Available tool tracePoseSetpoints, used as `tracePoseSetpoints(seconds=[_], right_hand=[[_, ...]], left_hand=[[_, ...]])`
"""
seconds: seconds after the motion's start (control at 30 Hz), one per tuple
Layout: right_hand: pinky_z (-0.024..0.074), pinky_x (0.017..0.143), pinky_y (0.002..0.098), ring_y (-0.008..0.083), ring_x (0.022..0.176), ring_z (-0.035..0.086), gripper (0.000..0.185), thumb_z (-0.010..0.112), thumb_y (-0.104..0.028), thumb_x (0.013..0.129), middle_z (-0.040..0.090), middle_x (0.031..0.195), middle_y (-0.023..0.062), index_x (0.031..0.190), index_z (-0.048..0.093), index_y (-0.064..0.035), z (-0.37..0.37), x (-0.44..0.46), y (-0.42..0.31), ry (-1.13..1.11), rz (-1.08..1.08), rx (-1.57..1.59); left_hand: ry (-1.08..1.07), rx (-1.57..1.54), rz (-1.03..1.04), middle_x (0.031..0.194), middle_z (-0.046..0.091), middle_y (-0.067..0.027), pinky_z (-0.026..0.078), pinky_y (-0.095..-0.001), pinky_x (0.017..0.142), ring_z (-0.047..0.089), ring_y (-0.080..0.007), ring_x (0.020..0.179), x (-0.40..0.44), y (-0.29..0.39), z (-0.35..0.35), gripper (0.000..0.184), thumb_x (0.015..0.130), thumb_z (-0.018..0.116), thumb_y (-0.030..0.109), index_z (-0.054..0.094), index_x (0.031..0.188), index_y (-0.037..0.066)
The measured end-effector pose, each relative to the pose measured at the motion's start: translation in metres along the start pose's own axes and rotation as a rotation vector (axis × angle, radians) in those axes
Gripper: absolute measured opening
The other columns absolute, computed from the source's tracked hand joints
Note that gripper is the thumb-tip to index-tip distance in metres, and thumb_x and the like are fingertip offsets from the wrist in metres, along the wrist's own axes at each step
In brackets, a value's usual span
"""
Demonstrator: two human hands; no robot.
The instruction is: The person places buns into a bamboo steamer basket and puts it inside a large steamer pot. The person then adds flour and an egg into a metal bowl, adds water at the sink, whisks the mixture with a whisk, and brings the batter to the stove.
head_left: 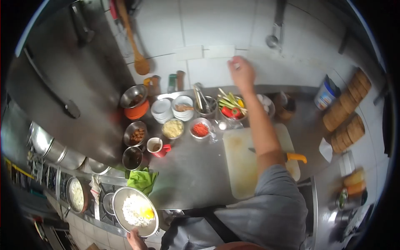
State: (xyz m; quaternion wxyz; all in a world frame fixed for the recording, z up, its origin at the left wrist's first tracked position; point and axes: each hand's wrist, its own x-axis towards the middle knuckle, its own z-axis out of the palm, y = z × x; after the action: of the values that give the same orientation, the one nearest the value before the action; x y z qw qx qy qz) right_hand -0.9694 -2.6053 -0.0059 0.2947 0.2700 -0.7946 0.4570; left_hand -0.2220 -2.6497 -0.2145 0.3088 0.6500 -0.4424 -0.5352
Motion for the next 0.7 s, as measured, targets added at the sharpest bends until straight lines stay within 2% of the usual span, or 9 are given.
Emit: tracePoseSetpoints(seconds=[0.07, 0.13, 0.3, 0.37, 0.43, 0.47, 0.57, 0.63, 0.7], right_hand=[[0.0534, 0.078, 0.0388, 0.0297, 0.087, 0.069, 0.029, 0.069, -0.033, 0.086, 0.072, 0.093, 0.0075, 0.105, 0.069, -0.0106, 0.003, 0.051, -0.018, 0.022, -0.034, 0.052], [0.0534, 0.075, 0.036, 0.0268, 0.084, 0.07, 0.027, 0.068, -0.032, 0.087, 0.073, 0.09, 0.0072, 0.101, 0.07, -0.0101, 0.021, 0.076, -0.057, 0.01, -0.118, 0.202], [0.0537, 0.074, 0.0344, 0.025, 0.082, 0.07, 0.026, 0.068, -0.029, 0.087, 0.074, 0.09, 0.0076, 0.101, 0.071, -0.0082, 0.093, 0.086, -0.189, -0.25, -0.311, 0.528], [0.0541, 0.074, 0.034, 0.0229, 0.082, 0.071, 0.03, 0.067, -0.029, 0.087, 0.074, 0.091, 0.0083, 0.108, 0.069, -0.0069, 0.132, 0.079, -0.237, -0.426, -0.397, 0.689], [0.0546, 0.075, 0.0336, 0.0212, 0.084, 0.071, 0.042, 0.066, -0.029, 0.087, 0.074, 0.092, 0.0107, 0.121, 0.063, -0.0037, 0.165, 0.068, -0.286, -0.637, -0.212, 0.769], [0.0554, 0.079, 0.0365, 0.0264, 0.091, 0.071, 0.059, 0.065, -0.032, 0.088, 0.073, 0.099, 0.0146, 0.136, 0.05, -0.0015, 0.174, 0.067, -0.308, -0.688, -0.167, 0.669], [0.0546, 0.085, 0.0422, 0.0349, 0.099, 0.069, 0.065, 0.064, -0.034, 0.088, 0.07, 0.108, 0.0185, 0.139, 0.043, 0.0009, 0.198, 0.07, -0.348, -0.503, -0.241, 0.444], [0.0526, 0.089, 0.0466, 0.0408, 0.104, 0.066, 0.065, 0.063, -0.036, 0.088, 0.067, 0.113, 0.024, 0.135, 0.044, 0.0039, 0.201, 0.068, -0.365, -0.377, -0.09, 0.347], [0.0527, 0.089, 0.0464, 0.0399, 0.104, 0.066, 0.064, 0.064, -0.037, 0.088, 0.067, 0.113, 0.0258, 0.132, 0.045, 0.0047, 0.207, 0.071, -0.374, -0.403, -0.043, 0.377]], left_hand=[[-0.015, -0.004, 0.099, 0.086, 0.057, -0.0079, 0.042, -0.0306, 0.066, 0.05, -0.0159, 0.075, -0.046, 0.07, 0.034, 0.033, 0.082, 0.055, 0.021, 0.057, 0.1, -0.006], [0.025, -0.028, 0.13, 0.075, 0.051, -0.0034, 0.038, -0.0303, 0.054, 0.046, -0.0133, 0.063, -0.047, 0.07, 0.037, 0.027, 0.082, 0.056, 0.022, 0.056, 0.093, -0.003], [0.118, -0.158, 0.035, 0.072, 0.052, -0.0036, 0.04, -0.029, 0.052, 0.05, -0.014, 0.058, -0.037, 0.06, 0.042, 0.025, 0.082, 0.056, 0.019, 0.056, 0.089, -0.005], [0.087, -0.198, 0.038, 0.075, 0.057, -0.0059, 0.043, -0.0292, 0.053, 0.054, -0.0151, 0.06, -0.045, 0.07, 0.047, 0.026, 0.082, 0.055, 0.018, 0.058, 0.092, -0.006], [0.098, -0.2, 0.045, 0.076, 0.059, -0.0072, 0.044, -0.0292, 0.053, 0.055, -0.0153, 0.061, -0.047, 0.074, 0.048, 0.027, 0.082, 0.055, 0.017, 0.058, 0.095, -0.006], [0.096, -0.192, 0.042, 0.078, 0.061, -0.0085, 0.045, -0.0292, 0.054, 0.056, -0.0156, 0.062, -0.048, 0.072, 0.046, 0.028, 0.082, 0.054, 0.017, 0.059, 0.097, -0.007], [0.134, -0.212, 0.036, 0.08, 0.062, -0.0092, 0.046, -0.0301, 0.054, 0.058, -0.0165, 0.063, -0.044, 0.061, 0.039, 0.029, 0.082, 0.054, 0.015, 0.059, 0.1, -0.007], [0.187, -0.243, 0.012, 0.08, 0.062, -0.0095, 0.046, -0.031, 0.053, 0.059, -0.0175, 0.064, -0.051, 0.064, 0.041, 0.03, 0.082, 0.053, 0.014, 0.059, 0.1, -0.008], [0.197, -0.241, 0.006, 0.079, 0.062, -0.0098, 0.046, -0.0311, 0.053, 0.059, -0.0176, 0.064, -0.055, 0.062, 0.038, 0.03, 0.082, 0.054, 0.015, 0.059, 0.1, -0.009]])
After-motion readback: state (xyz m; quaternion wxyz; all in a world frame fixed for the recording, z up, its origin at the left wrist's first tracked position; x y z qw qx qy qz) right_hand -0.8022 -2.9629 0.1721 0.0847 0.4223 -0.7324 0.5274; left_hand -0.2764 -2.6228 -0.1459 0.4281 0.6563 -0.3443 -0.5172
